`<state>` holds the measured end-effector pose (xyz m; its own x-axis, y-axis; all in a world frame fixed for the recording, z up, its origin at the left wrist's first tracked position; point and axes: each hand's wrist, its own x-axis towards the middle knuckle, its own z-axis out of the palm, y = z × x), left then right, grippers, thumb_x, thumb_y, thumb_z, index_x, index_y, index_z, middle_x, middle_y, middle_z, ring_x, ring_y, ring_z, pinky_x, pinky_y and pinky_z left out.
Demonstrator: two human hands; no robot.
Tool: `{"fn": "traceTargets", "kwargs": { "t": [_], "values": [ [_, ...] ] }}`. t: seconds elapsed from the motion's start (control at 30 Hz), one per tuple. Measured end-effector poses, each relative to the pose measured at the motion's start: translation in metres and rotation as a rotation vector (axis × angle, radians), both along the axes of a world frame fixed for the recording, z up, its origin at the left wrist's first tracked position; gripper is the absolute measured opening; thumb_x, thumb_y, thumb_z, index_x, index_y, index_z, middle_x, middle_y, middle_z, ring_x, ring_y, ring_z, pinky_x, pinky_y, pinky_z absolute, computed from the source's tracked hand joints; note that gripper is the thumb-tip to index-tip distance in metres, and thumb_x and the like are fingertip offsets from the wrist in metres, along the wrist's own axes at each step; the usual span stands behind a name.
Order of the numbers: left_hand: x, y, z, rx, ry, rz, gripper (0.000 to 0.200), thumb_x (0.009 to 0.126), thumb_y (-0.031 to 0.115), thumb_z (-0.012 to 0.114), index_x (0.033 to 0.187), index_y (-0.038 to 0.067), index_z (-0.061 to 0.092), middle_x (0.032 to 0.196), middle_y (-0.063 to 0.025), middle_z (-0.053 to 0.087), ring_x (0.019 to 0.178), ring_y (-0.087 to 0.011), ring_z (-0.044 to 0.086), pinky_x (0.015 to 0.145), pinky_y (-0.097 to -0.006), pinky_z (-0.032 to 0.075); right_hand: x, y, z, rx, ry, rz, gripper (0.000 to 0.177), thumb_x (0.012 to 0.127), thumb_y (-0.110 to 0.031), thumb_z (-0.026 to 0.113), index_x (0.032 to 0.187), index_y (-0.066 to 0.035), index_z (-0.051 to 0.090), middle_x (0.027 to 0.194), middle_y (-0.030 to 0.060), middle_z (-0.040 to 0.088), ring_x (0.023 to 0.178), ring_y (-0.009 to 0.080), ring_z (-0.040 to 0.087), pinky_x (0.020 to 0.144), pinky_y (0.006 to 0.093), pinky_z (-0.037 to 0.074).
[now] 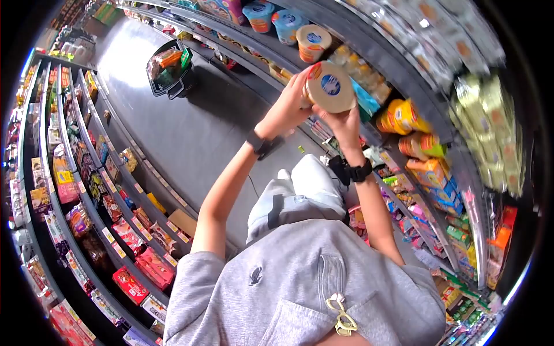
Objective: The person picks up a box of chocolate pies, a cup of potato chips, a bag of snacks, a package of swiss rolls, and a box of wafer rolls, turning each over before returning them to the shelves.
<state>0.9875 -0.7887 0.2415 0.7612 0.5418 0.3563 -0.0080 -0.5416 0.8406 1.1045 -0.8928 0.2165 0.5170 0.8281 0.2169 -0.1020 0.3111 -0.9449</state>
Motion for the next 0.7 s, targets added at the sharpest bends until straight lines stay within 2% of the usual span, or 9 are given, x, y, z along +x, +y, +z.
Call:
{"fn": "traceTargets", "kwargs": {
  "t": [0.13, 0.23, 0.3, 0.4, 0.47, 0.57, 0.6, 0.67, 0.7],
  "values": [
    [0.052, 0.092, -0.025, -0.099, -0.259, -0.066, 0.073, 0.061, -0.005, 0.067, 0.127, 0.001, 0.036, 0.117, -0.0161, 0.050, 0.111, -0.0263, 0.049, 0.091, -0.0334, 0.040, 0.040, 0.081, 0.008, 0.007, -0.237, -0.085, 0.057, 0.067, 0.001, 0.075, 0.114, 0.001, 0.043, 0.105, 0.0089, 0.056, 0.092, 0.0136, 0.057, 0.081, 0.0276, 0.048],
    [0.073, 0.133, -0.034, -0.119, -0.270, -0.053, 0.070, 0.060, -0.004, 0.070, 0.123, 0.002, 0.040, 0.109, -0.0133, 0.056, 0.102, -0.0219, 0.054, 0.086, -0.0318, 0.043, 0.058, 0.126, -0.001, -0.125, -0.411, -0.223, 0.042, 0.066, -0.006, 0.078, 0.099, 0.004, 0.054, 0.100, 0.0083, 0.059, 0.091, 0.0129, 0.057, 0.080, 0.0271, 0.047],
    [0.079, 0.152, -0.041, -0.162, -0.132, -0.070, 0.064, 0.060, 0.003, 0.074, 0.116, 0.002, 0.043, 0.102, -0.0133, 0.058, 0.095, -0.0212, 0.057, 0.080, -0.0309, 0.046, 0.065, 0.141, 0.000, -0.067, -0.296, -0.185, 0.043, 0.065, -0.009, 0.079, 0.100, 0.006, 0.058, 0.095, 0.0092, 0.062, 0.092, 0.0137, 0.057, 0.081, 0.0274, 0.046],
    [0.083, 0.167, -0.038, -0.256, -0.134, -0.103, 0.054, 0.061, 0.008, 0.075, 0.107, 0.000, 0.047, 0.093, -0.0141, 0.059, 0.088, -0.0222, 0.059, 0.074, -0.0314, 0.047, 0.075, 0.146, 0.002, -0.397, -0.311, -0.171, 0.040, 0.072, -0.015, 0.075, 0.102, 0.006, 0.059, 0.101, 0.0093, 0.061, 0.094, 0.0137, 0.056, 0.084, 0.0260, 0.043],
    [0.082, 0.178, -0.032, -0.173, 0.062, -0.074, 0.038, 0.067, 0.010, 0.073, 0.099, 0.000, 0.054, 0.084, -0.0125, 0.063, 0.080, -0.0163, 0.061, 0.069, -0.0287, 0.047, 0.079, 0.154, 0.008, -0.229, 0.432, 0.069, 0.036, 0.079, -0.020, 0.068, 0.104, 0.005, 0.060, 0.105, 0.0070, 0.061, 0.097, 0.0123, 0.055, 0.087, 0.0240, 0.040],
    [0.088, 0.197, -0.045, -0.132, 0.094, -0.100, 0.030, 0.066, 0.014, 0.075, 0.089, 0.001, 0.062, 0.079, -0.0141, 0.064, 0.073, -0.0234, 0.063, 0.065, -0.0312, 0.048, 0.101, 0.158, -0.024, -0.203, 0.688, 0.035, 0.033, 0.081, -0.021, 0.065, 0.103, 0.004, 0.062, 0.107, 0.0040, 0.060, 0.097, 0.0108, 0.054, 0.088, 0.0229, 0.038],
    [0.089, 0.197, -0.047, -0.160, 0.041, -0.149, 0.047, 0.062, 0.018, 0.078, 0.097, -0.002, 0.052, 0.082, -0.0180, 0.061, 0.076, -0.0285, 0.062, 0.065, -0.0334, 0.048, 0.078, 0.153, 0.002, -0.444, -0.052, -0.138, 0.033, 0.081, -0.020, 0.066, 0.103, 0.004, 0.062, 0.106, 0.0046, 0.061, 0.097, 0.0112, 0.055, 0.088, 0.0237, 0.039],
    [0.073, 0.194, -0.031, -0.171, -0.041, -0.153, 0.073, 0.058, 0.020, 0.082, 0.110, -0.004, 0.036, 0.087, -0.0226, 0.057, 0.081, -0.0359, 0.059, 0.066, -0.0371, 0.047, 0.059, 0.148, 0.018, -0.620, -0.147, -0.281, 0.028, 0.082, -0.015, 0.065, 0.100, 0.006, 0.061, 0.102, 0.0058, 0.062, 0.095, 0.0117, 0.055, 0.085, 0.0231, 0.040],
    [0.065, 0.197, -0.030, -0.299, -0.087, -0.196, 0.081, 0.060, 0.016, 0.080, 0.121, -0.004, 0.031, 0.100, -0.0230, 0.055, 0.093, -0.0359, 0.057, 0.076, -0.0356, 0.047, 0.046, 0.150, 0.033, -0.651, -0.170, -0.357, 0.024, 0.082, -0.012, 0.064, 0.100, 0.005, 0.061, 0.101, 0.0060, 0.062, 0.092, 0.0122, 0.056, 0.082, 0.0226, 0.042]
  ]
}}
